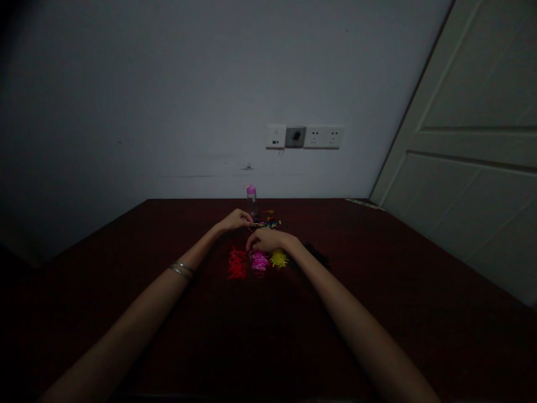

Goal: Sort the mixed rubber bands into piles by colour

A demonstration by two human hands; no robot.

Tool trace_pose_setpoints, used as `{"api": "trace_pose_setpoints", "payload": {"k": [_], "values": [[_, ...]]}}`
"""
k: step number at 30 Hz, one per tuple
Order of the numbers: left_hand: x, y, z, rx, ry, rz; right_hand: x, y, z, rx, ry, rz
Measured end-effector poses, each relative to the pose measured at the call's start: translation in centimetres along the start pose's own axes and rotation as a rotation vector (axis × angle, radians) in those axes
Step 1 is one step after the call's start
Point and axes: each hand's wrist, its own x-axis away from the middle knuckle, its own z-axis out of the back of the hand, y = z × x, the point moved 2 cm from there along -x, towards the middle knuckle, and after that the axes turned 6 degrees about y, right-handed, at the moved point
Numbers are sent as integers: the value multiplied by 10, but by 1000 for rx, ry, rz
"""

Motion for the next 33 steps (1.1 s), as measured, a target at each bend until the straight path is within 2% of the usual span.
{"api": "trace_pose_setpoints", "payload": {"k": [4,6,11,14,18,23,28,33], "values": [[-1,-1,1,-9,2,-28,0,1,0,-1,-1,4],[-2,-1,3,-38,12,-48,1,6,6,6,69,-10],[-4,-1,10,-101,27,-81,8,35,26,59,499,-118],[-5,1,12,-136,44,-104,9,55,25,-2,632,-171],[-5,2,8,-118,20,-95,6,67,13,-104,638,-182],[-6,0,-1,-61,-25,-64,2,63,6,-116,656,-150],[-6,3,-7,-33,-23,-66,5,66,12,-126,650,-164],[1,17,-18,-62,-67,-94,21,90,29,-157,745,-269]]}}
